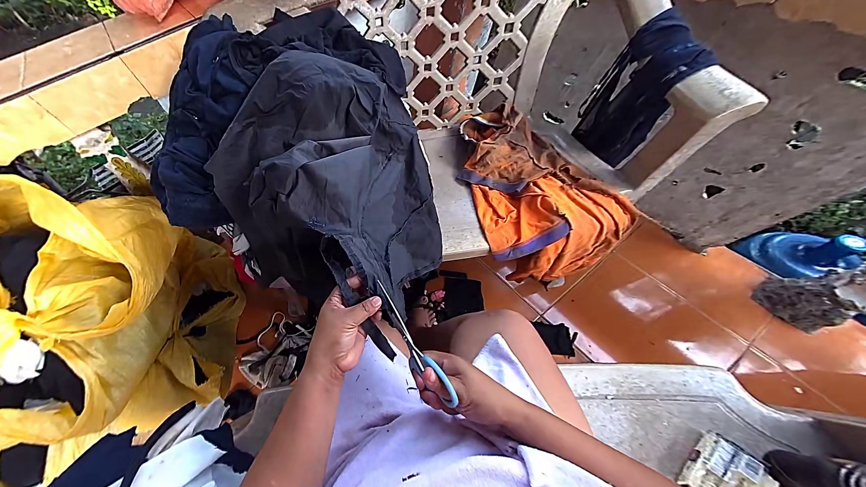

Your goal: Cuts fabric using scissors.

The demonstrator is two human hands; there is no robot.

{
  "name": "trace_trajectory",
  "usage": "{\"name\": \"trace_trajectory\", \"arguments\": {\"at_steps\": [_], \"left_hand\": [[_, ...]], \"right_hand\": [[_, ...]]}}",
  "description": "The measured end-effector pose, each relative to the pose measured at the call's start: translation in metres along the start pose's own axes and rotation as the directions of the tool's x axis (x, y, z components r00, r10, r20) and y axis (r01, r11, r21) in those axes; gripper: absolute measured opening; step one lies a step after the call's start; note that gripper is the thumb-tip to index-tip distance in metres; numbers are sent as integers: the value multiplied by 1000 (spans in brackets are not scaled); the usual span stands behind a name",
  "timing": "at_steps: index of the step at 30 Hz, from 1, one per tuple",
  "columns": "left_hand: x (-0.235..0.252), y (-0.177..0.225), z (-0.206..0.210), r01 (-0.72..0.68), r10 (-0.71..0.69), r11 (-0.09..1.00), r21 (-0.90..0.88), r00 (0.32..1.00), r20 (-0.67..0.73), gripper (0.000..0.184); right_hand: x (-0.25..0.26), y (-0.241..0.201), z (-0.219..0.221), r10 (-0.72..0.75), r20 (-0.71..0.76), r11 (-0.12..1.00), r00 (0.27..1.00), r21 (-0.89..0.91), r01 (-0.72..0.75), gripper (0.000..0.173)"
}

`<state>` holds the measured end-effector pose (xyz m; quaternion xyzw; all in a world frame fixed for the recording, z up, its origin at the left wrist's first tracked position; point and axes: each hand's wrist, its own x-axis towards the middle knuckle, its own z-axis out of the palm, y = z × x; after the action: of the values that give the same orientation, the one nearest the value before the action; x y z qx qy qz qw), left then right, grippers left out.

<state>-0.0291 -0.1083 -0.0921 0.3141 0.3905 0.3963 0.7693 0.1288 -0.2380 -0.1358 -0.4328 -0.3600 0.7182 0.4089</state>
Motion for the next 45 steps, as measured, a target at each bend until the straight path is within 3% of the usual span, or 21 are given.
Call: {"name": "trace_trajectory", "arguments": {"at_steps": [3,6,12,25,29,31,33,45], "left_hand": [[-1,0,1,-3,2,999,50,1000,16,39],[-1,-2,4,9,-9,998,58,1000,-5,41],[3,-5,4,-11,12,1000,21,999,-44,43],[0,-5,2,2,-2,1000,8,1000,4,45],[-2,-3,1,10,-10,1000,29,1000,13,44],[-2,-3,1,12,-13,999,51,1000,28,48],[-2,-3,2,15,-17,998,63,1000,27,51],[0,-5,-1,7,-8,995,104,1000,3,54]], "right_hand": [[6,-9,1,55,-9,997,998,-51,-55,36],[11,-10,2,32,-12,997,999,-63,-33,43],[7,-11,4,-14,-46,997,999,-77,11,33],[0,-2,7,-44,-50,999,998,-33,43,38],[2,-14,10,50,-48,999,998,18,-49,23],[5,-17,8,70,-22,997,997,-13,-71,28],[10,-16,7,57,-10,998,998,-34,-57,33],[0,-7,13,-12,-80,1000,997,-18,11,25]]}}
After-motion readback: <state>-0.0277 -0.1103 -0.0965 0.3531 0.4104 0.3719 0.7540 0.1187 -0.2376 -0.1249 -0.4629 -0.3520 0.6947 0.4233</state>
